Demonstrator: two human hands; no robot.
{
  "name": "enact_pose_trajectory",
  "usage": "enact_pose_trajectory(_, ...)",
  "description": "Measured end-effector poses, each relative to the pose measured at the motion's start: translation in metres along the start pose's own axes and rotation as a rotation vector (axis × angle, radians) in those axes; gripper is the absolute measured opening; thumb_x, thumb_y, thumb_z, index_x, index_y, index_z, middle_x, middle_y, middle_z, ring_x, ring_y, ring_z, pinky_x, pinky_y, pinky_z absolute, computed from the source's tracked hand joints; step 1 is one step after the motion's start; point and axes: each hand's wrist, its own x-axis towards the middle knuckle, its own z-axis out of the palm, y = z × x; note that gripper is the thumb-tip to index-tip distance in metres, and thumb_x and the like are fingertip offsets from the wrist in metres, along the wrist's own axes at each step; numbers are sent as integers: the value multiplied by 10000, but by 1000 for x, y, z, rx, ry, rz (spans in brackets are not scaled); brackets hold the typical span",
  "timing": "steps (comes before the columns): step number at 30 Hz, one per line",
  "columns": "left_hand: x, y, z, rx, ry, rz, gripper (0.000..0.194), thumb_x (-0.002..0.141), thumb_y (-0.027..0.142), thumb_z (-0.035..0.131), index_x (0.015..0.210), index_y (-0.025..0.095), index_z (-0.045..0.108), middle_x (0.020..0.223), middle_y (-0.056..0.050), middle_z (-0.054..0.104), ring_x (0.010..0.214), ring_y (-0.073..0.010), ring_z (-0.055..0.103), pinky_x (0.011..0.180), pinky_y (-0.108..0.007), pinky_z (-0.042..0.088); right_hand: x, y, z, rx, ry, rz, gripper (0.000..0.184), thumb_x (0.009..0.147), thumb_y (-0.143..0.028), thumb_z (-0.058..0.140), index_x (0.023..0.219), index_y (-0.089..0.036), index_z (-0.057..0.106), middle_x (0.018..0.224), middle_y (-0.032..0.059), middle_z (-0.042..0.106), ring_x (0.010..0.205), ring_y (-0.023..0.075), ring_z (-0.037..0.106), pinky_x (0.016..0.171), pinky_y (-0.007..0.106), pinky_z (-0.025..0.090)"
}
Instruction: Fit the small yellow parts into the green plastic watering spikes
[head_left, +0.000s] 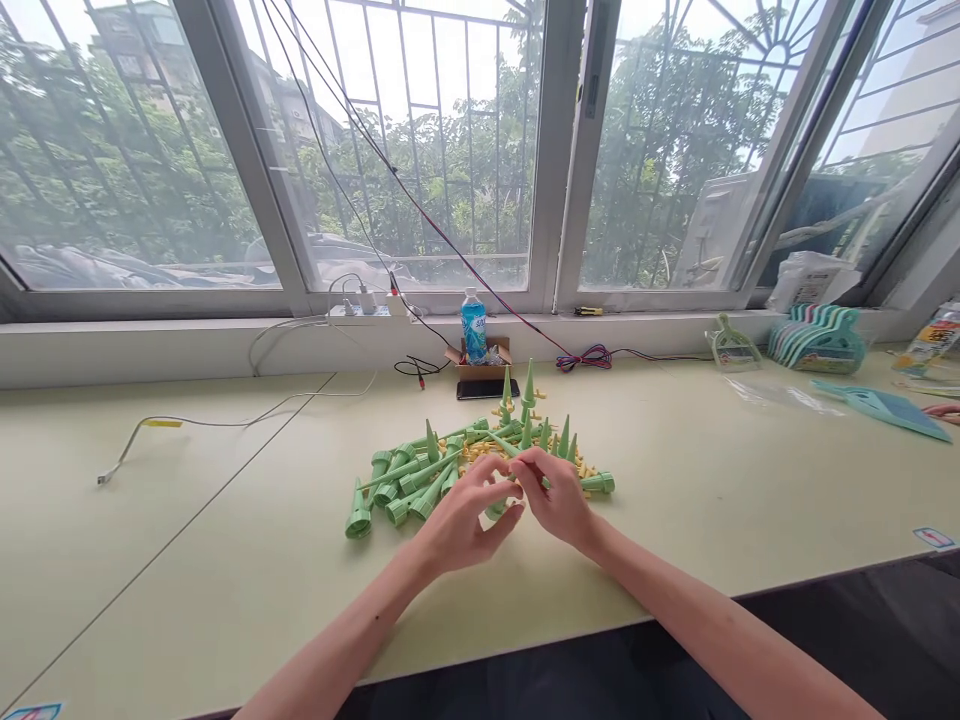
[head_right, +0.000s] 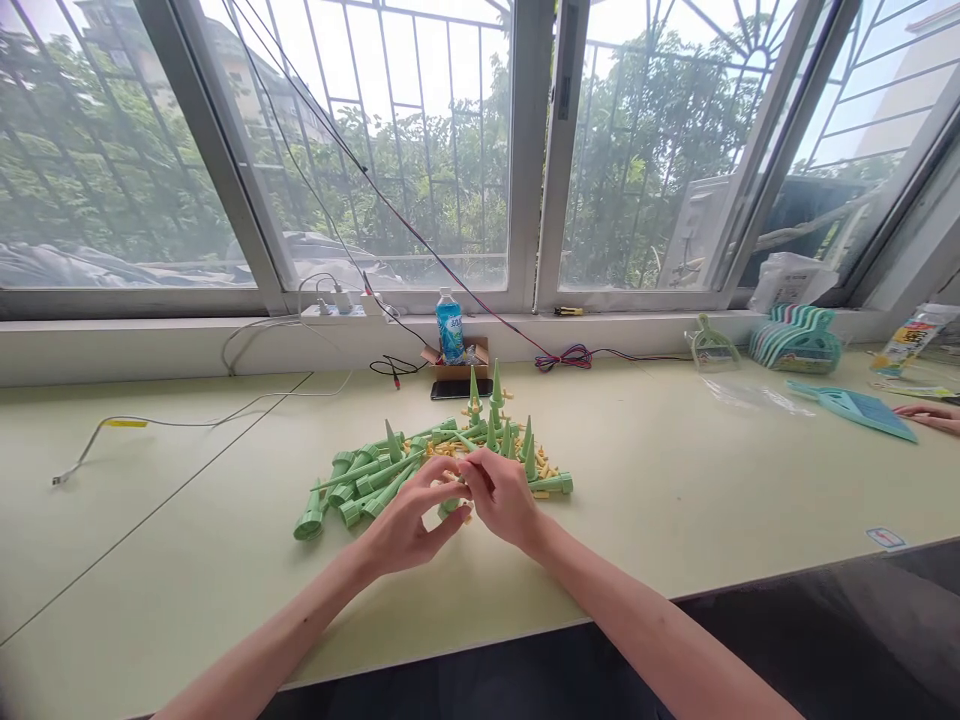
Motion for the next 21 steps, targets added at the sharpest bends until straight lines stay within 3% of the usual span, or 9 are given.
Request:
enact_pose_trajectory(4, -1, 1, -2, -44, 229, 88, 174, 873, 168, 547, 1029, 221, 602, 1180, -126, 535, 1009, -215, 578, 855, -398, 521, 4, -8, -6, -106, 29, -142, 206, 992, -251, 429, 823, -210, 540, 611, -10, 592, 469, 102, 475, 489, 227, 367)
enact_pose_trajectory(7, -1, 2, -6, -39, 436, 94, 39, 869, 181, 533, 843, 202, 552, 1004, -101, 568, 849, -190, 584, 723, -357, 520, 10, -17, -17, -211, 33, -282, 195, 989, -226, 417, 836, -223, 538, 603, -3, 590, 462, 114, 465, 472, 243, 346)
enact_pose_trajectory(8, -1, 2, -6, -23, 454, 78, 116, 871, 178, 525, 758, 200, 518, 901, -79, 567, 790, -179, 567, 684, -335, 500, 14, -20, -22, -244, 53, -329, 181, 984, -210, 426, 845, -225, 540, 593, -5, 586, 462, 117, 466, 470, 244, 343)
enact_pose_trajectory(10, -1, 1, -4, 7, 371, 43, 246, 884, 172, 498, 645, 200, 443, 699, -27, 521, 638, -143, 494, 586, -285, 433, 23, -24, -34, -323, 123, -364, 159, 973, -201, 449, 849, -226, 546, 618, 4, 604, 469, 118, 475, 477, 246, 348)
enact_pose_trajectory(12, -1, 0, 0, 45, 184, 41, 311, 892, 173, 475, 592, 203, 397, 585, 8, 451, 540, -120, 406, 514, -267, 353, 37, -23, -47, -393, 240, -326, 175, 978, -240, 449, 841, -225, 556, 615, 9, 597, 453, 118, 453, 474, 250, 349)
enact_pose_trajectory(14, -2, -2, 6, 103, 8, 74, 326, 889, 175, 474, 574, 202, 394, 557, 20, 427, 507, -111, 365, 503, -276, 314, 55, -15, -61, -447, 378, -250, 212, 985, -291, 444, 825, -216, 562, 591, 8, 578, 472, 127, 477, 511, 254, 382)
enact_pose_trajectory(16, -3, -4, 11, 128, -67, 79, 335, 885, 166, 475, 562, 200, 393, 543, 28, 407, 494, -107, 342, 500, -279, 296, 75, 0, -74, -462, 469, -169, 254, 992, -337, 430, 823, -204, 564, 593, 5, 576, 513, 136, 521, 551, 252, 405)
enact_pose_trajectory(18, -4, -5, 13, 129, -81, 58, 342, 888, 165, 473, 559, 199, 385, 541, 32, 402, 489, -104, 326, 502, -276, 295, 93, 21, -85, -483, 454, -104, 292, 988, -376, 432, 809, -192, 572, 609, 14, 591, 538, 143, 541, 567, 253, 406)
enact_pose_trajectory(21, -5, -7, 12, 126, -85, 27, 346, 893, 171, 468, 562, 197, 375, 546, 32, 408, 492, -103, 320, 510, -267, 303, 110, 59, -93, -505, 312, 17, 346, 981, -396, 437, 752, -184, 586, 567, 10, 589, 514, 142, 536, 600, 260, 403)
